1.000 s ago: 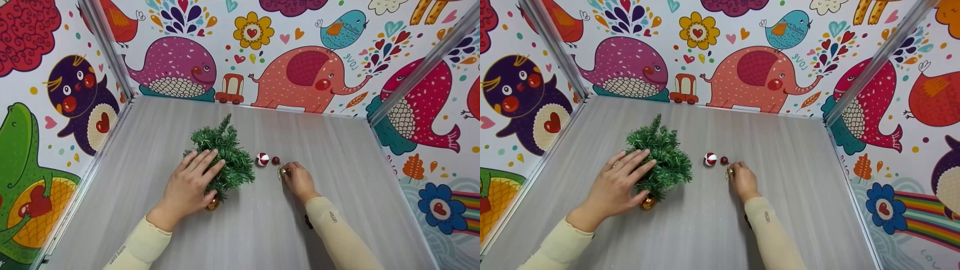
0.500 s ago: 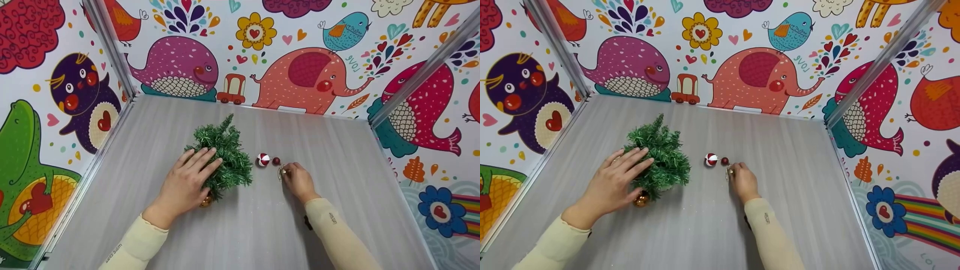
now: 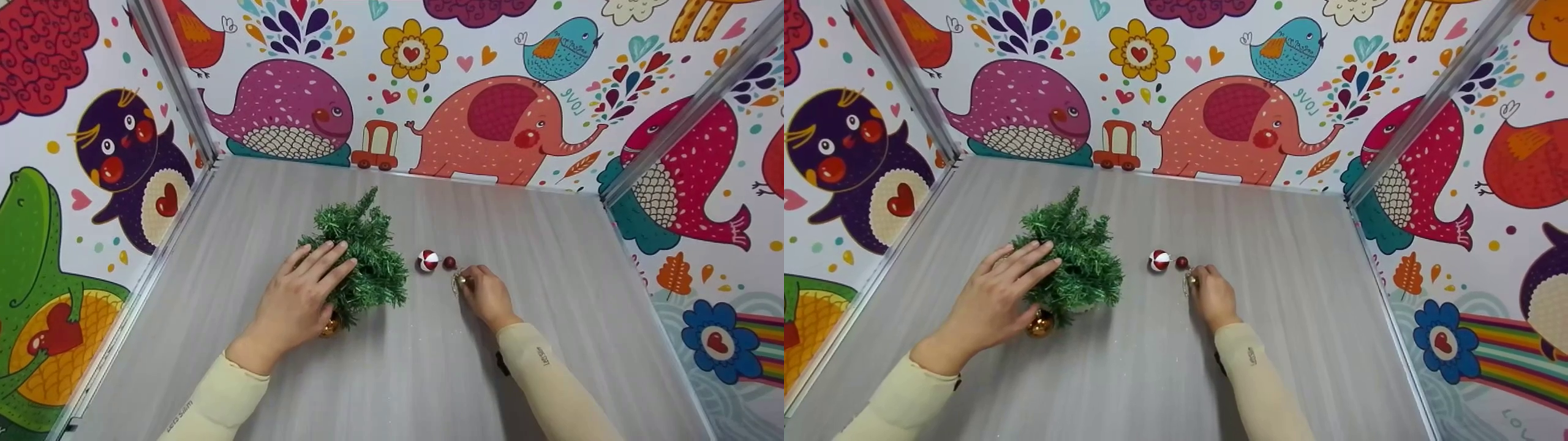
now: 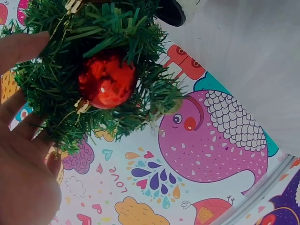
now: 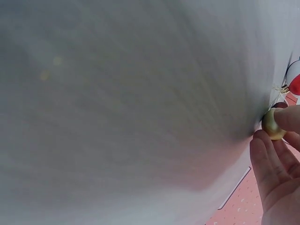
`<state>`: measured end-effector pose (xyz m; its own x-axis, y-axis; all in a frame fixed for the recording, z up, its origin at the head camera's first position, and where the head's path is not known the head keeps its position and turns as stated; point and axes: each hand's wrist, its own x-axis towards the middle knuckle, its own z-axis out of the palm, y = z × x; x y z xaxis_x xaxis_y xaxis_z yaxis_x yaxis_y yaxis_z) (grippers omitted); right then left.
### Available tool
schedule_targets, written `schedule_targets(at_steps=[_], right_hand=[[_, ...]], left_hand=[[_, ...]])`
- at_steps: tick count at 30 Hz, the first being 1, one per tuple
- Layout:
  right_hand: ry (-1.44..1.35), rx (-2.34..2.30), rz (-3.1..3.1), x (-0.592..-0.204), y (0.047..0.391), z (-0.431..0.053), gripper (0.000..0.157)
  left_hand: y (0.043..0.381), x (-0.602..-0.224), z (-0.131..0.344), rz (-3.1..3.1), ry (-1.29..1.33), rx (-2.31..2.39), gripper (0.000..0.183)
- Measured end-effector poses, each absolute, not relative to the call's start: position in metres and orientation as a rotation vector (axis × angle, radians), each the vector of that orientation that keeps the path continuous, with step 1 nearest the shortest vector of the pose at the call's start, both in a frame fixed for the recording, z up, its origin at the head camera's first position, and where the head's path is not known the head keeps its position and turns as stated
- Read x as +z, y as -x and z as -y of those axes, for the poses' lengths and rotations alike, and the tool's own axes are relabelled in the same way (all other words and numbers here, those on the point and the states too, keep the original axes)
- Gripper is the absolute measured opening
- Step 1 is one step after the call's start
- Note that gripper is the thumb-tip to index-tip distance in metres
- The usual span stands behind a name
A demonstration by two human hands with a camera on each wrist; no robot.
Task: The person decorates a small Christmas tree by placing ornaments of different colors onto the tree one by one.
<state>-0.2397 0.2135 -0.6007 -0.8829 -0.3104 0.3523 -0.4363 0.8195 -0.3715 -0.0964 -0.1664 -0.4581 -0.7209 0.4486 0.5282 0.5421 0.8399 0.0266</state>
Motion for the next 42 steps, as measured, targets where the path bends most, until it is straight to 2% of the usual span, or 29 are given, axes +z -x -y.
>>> schedule_targets(at_steps=[17, 42], right_hand=[[-0.550, 0.670, 2.766, -0.6012, 0.2388, -0.2132, 0.013], [-0.610, 0.671, 2.727, -0.5997, 0.2419, -0.2131, 0.014]], left_hand=[[0.0971, -0.4613, 0.1682, 2.469, 0.739, -0.261, 0.067], [0.0978, -0.4600, 0.1670, 2.449, 0.728, -0.251, 0.067]])
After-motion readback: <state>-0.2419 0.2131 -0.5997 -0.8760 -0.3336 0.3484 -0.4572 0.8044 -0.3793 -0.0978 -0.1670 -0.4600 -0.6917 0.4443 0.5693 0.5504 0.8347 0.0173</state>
